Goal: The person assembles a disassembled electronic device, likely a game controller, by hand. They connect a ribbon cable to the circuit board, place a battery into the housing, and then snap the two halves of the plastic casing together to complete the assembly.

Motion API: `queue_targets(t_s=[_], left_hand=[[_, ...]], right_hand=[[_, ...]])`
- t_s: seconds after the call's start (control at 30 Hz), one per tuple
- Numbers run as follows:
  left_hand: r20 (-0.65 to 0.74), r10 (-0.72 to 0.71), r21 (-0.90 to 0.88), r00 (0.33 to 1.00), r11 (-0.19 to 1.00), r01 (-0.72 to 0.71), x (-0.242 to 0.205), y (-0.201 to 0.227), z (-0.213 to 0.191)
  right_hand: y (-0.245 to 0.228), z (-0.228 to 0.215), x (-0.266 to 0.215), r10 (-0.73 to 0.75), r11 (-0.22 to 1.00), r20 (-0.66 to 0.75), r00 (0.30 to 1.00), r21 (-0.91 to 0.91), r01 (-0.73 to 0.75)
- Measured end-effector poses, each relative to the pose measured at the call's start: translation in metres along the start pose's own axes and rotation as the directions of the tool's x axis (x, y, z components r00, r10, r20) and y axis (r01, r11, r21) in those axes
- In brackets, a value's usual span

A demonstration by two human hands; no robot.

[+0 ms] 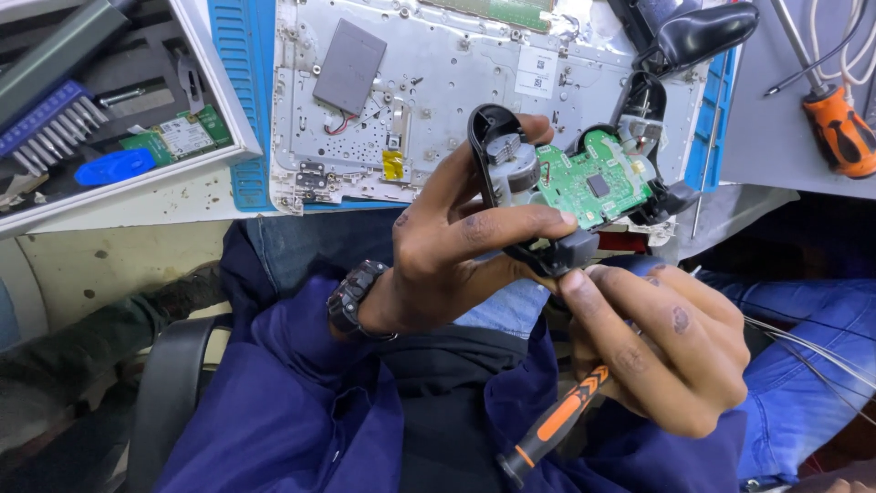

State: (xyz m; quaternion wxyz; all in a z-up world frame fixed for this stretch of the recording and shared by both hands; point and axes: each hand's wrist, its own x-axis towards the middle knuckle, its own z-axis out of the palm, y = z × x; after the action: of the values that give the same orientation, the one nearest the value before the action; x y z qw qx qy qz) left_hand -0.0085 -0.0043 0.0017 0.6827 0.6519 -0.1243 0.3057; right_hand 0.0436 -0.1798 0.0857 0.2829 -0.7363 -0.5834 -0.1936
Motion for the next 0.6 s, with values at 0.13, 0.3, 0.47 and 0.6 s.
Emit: queue_targets(t_s=[0.13,0.3,0.47,0.6], left_hand=[[0.013,0.000,0.014,1.000,1.000,0.000,0.0027,0.0014,-0.0022],[-0.011,-0.008,0.015,1.000,1.000,0.008,0.0031,0.0024,-0.0016],[-0.001,-0.003,0.054,1.000,0.999,0.003,0.0046,0.0012,-0.0036],[-0.011,-0.006,0.031,1.000,1.000,0.006,0.0038,0.0003,-0.0041]], right_hand=[[0.0001,-0.0049,0.0009,0.009,1.000,0.051,0.999,0.009,-0.009],[0.0006,-0.0060,0.0041,0.015,0.999,0.074,0.997,0.033,-0.018],[0.0019,-0.0064,0.0054,0.037,0.998,0.103,0.994,0.041,-0.042],[0.0036,-0.0001,0.0041,0.041,0.999,0.059,0.997,0.023,-0.043]])
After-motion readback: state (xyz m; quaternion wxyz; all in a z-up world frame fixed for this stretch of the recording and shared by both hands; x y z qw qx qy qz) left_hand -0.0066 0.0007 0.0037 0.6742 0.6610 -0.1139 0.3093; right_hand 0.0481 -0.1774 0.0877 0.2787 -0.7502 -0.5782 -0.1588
